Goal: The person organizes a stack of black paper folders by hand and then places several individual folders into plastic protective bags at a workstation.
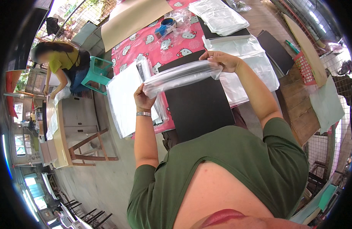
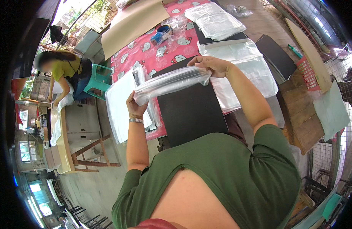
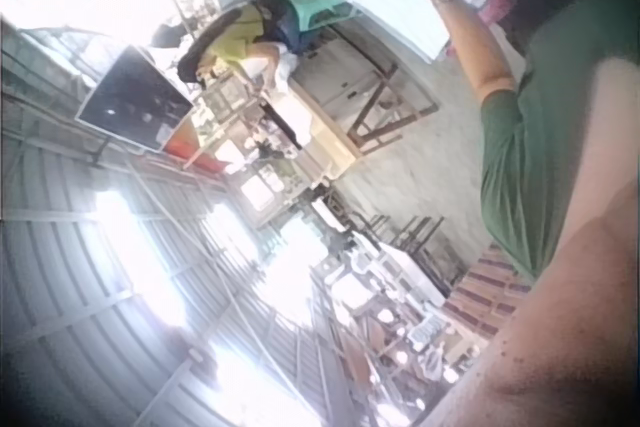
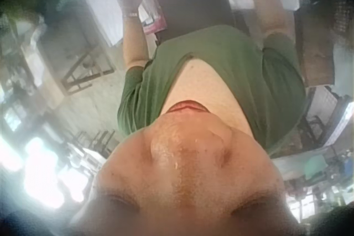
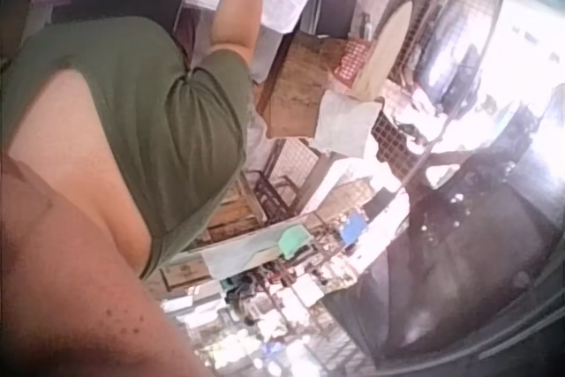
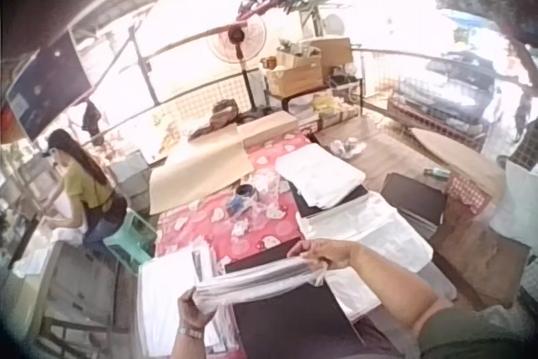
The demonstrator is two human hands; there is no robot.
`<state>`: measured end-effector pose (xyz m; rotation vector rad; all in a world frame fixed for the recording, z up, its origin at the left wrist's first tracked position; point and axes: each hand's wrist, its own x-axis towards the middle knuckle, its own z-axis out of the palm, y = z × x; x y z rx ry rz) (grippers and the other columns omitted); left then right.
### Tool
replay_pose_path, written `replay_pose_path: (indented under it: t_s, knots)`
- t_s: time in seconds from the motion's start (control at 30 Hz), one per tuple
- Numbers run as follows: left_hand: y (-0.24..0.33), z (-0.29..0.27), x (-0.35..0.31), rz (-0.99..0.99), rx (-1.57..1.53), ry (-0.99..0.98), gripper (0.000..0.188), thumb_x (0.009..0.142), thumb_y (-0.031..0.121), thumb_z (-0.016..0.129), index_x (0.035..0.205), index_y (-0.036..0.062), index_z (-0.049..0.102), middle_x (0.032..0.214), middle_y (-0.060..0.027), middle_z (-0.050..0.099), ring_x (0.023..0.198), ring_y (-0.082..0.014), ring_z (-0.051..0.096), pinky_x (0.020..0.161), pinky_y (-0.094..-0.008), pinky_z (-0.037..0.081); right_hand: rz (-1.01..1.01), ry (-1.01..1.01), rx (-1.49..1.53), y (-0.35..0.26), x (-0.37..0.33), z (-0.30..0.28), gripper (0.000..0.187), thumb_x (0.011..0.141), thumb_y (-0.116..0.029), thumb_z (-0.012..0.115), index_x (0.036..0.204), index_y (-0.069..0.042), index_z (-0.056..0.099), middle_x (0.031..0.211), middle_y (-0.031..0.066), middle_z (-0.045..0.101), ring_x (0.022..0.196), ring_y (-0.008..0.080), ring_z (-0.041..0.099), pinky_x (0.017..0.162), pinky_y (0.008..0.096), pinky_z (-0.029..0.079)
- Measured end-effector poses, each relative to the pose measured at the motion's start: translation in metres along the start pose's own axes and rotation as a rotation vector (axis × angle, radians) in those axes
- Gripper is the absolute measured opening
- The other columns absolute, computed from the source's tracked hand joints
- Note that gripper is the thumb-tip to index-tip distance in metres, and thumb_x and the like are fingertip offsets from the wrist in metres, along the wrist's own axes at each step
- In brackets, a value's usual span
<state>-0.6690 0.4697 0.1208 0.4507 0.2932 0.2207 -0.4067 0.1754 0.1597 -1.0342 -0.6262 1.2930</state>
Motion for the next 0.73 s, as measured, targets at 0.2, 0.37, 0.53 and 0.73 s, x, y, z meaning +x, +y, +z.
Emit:
replay_pose_path:
  t_s: [0.2,0.37,0.53,0.73]
  knots:
    - [0.011,-0.024,0.084,0.187,1.103,0.342,0.015,0.076,0.016,0.057,0.079,0.0008,0.059,0.078,-0.0089,0.063,0.077,-0.0226,0.061,0.073,-0.0341,0.049,-0.163,0.594,-0.375,0.025,0.055,-0.029,0.037,0.075,-0.012,0.056,0.109,0.002,0.056,0.077,0.0086,0.06,0.07,0.0202,0.059,0.068,0.0298,0.049]
    - [0.004,-0.038,0.136,0.244,2.079,0.531,0.026,0.078,0.018,0.051,0.087,0.0016,0.069,0.085,-0.0233,0.065,0.081,-0.0368,0.064,0.073,-0.0424,0.049,0.245,0.924,-1.216,0.031,0.103,-0.02,0.03,0.08,-0.015,0.05,0.098,0.006,0.063,0.111,0.0312,0.057,0.103,0.0421,0.056,0.09,0.0429,0.046]
    - [-0.004,-0.025,0.138,0.27,2.437,0.175,0.026,0.079,0.016,0.048,0.079,0.0023,0.069,0.081,-0.023,0.064,0.078,-0.0369,0.064,0.071,-0.0442,0.05,0.196,0.998,-1.24,0.03,0.086,-0.017,0.032,0.08,-0.015,0.049,0.098,0.006,0.063,0.108,0.0309,0.058,0.102,0.0416,0.058,0.088,0.0443,0.047]
    - [0.028,0.027,0.121,0.385,2.546,0.248,0.035,0.086,0.032,0.051,0.078,0.0025,0.069,0.08,-0.0209,0.066,0.078,-0.0408,0.063,0.075,-0.045,0.05,0.083,0.919,-1.394,-0.032,0.075,0.002,0.04,0.078,-0.028,0.055,0.096,0.005,0.066,0.111,0.0294,0.058,0.101,0.0428,0.058,0.089,0.0429,0.047]
